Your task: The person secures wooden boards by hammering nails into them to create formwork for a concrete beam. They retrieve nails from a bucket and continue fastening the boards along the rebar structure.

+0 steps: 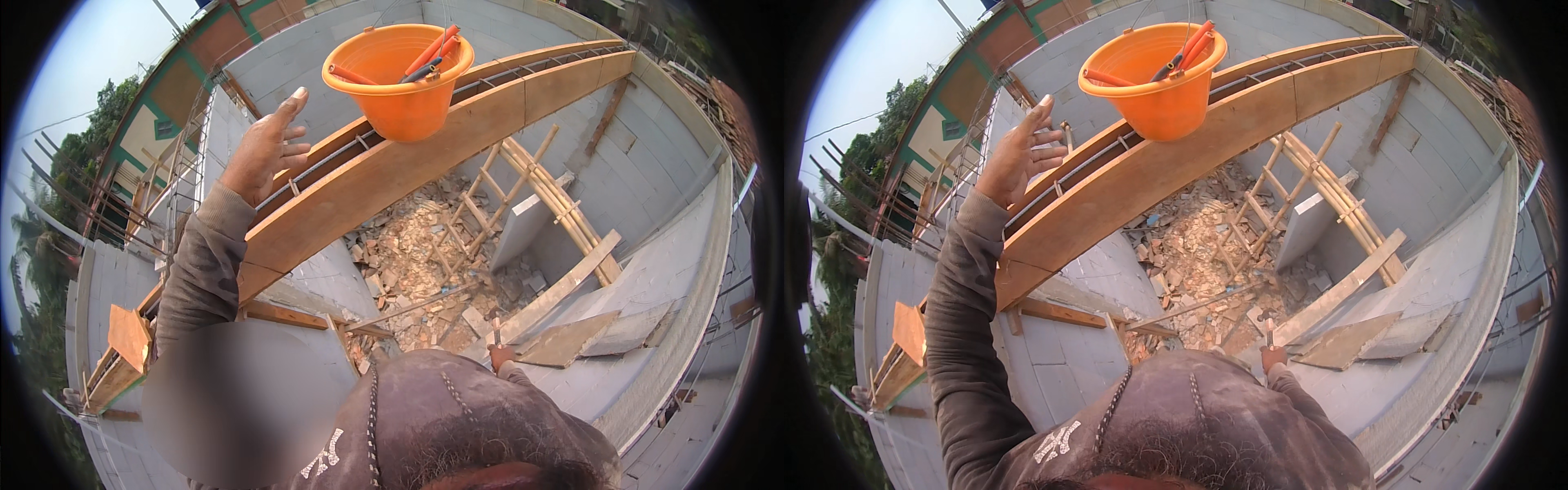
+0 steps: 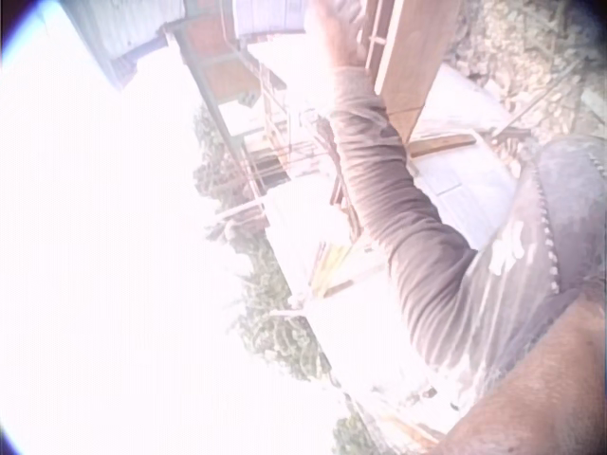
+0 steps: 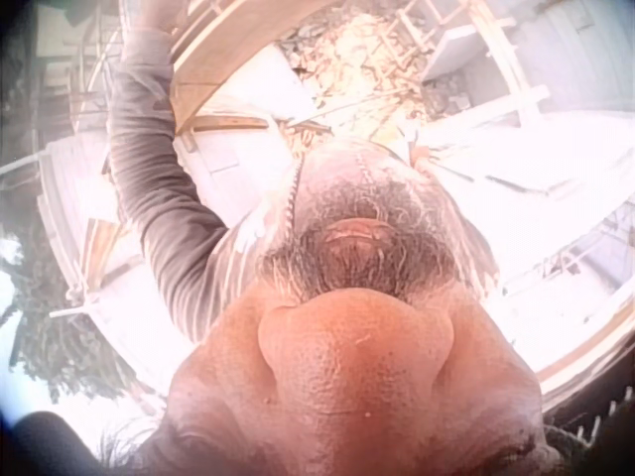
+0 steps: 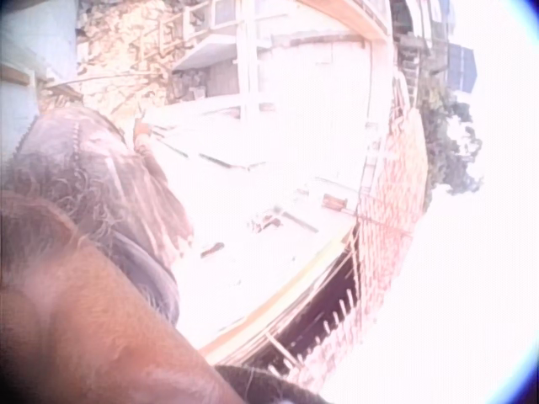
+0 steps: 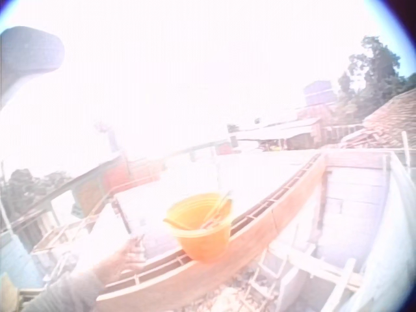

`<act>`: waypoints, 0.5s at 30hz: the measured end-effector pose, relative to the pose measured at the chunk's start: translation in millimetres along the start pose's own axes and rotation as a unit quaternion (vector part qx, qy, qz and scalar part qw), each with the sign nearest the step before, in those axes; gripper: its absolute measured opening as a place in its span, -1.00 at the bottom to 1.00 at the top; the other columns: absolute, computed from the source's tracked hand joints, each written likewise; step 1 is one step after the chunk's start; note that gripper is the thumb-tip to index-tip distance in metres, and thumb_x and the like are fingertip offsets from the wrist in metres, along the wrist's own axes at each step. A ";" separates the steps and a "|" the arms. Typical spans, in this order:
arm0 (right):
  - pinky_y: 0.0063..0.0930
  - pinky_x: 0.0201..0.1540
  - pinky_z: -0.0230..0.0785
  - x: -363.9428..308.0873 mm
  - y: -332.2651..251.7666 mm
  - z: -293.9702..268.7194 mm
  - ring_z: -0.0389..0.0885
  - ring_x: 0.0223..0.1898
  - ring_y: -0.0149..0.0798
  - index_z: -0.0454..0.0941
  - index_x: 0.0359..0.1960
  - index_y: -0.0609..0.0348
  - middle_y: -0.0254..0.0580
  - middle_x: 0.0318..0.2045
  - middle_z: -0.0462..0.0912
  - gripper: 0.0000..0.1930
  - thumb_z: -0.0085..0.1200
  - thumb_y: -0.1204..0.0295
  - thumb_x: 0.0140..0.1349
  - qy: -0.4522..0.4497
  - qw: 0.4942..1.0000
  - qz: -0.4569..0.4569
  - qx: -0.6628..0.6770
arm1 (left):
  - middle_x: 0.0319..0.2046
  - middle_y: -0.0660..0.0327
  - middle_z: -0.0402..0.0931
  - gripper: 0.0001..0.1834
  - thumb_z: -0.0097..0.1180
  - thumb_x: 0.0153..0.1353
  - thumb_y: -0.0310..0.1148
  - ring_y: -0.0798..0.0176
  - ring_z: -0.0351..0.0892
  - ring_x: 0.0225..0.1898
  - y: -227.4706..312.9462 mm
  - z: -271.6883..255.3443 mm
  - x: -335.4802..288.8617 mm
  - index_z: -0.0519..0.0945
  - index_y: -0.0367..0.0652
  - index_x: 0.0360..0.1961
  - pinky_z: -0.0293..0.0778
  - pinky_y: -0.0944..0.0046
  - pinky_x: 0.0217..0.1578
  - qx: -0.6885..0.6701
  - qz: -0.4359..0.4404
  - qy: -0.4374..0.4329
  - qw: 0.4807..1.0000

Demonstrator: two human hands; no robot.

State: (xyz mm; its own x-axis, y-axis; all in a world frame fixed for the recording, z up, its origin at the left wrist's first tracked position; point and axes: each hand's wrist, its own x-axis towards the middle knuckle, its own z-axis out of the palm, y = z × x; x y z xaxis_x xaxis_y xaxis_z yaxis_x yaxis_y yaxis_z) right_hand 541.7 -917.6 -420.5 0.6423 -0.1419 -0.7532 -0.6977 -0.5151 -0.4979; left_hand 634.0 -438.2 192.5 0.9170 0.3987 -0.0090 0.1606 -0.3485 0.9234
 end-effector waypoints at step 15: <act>-0.48 -0.68 0.27 -92.2 -236.4 -106.7 0.36 -0.72 -0.45 0.57 -0.26 0.20 -0.37 -0.55 0.48 -0.59 0.34 0.06 0.38 0.145 0.858 -0.323 0.372 | 0.21 -0.18 0.33 -0.59 -0.19 0.39 -0.59 -0.16 0.59 0.19 1.4 126.7 62.3 0.20 -0.44 0.24 0.70 -0.42 0.18 -0.462 -0.005 -0.107 0.880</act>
State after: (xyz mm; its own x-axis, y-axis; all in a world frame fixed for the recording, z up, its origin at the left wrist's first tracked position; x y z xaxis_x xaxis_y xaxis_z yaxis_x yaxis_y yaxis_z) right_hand 681.3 -873.0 -187.5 0.9483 -0.2890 -0.1312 -0.1060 0.1014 -0.9892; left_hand 737.7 -521.3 144.6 0.9808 0.1949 0.0007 -0.1065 0.5326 0.8396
